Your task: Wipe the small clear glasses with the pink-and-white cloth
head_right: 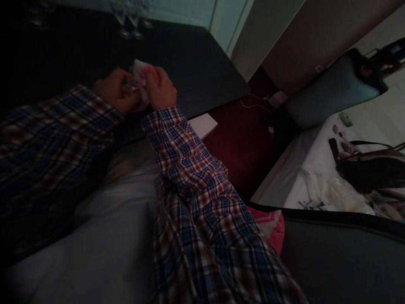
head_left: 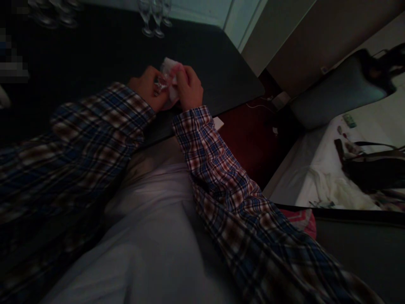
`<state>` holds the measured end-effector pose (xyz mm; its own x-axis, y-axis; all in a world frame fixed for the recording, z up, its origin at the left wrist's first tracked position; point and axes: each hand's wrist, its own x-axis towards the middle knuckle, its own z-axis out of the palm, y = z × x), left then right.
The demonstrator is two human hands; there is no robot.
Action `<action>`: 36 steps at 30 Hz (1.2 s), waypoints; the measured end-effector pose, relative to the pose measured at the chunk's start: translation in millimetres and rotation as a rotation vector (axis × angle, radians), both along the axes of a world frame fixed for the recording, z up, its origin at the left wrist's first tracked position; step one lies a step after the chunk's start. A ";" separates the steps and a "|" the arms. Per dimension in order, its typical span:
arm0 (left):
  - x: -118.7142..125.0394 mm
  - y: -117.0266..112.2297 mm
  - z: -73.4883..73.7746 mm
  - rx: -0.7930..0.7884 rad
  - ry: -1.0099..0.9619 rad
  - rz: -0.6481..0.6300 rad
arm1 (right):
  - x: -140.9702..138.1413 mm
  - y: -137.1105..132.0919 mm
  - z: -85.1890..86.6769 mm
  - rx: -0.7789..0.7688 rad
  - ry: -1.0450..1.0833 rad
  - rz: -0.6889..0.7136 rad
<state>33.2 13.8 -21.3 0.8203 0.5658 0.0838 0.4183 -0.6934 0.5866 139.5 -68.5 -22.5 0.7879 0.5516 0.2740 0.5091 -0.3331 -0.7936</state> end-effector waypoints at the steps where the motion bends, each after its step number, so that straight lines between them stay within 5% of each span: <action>1: -0.3 -0.1 0.3 0.004 -0.004 -0.001 | -0.9 -0.9 1.6 -0.009 0.011 0.002; 36: 1.8 3.1 -4.1 0.039 -0.023 -0.003 | 5.1 3.1 -9.2 0.037 -0.015 0.016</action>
<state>35.0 16.9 -25.4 0.8194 0.5596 0.1241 0.4035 -0.7169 0.5686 144.6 -65.4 -31.7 0.7746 0.5531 0.3067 0.5264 -0.2950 -0.7974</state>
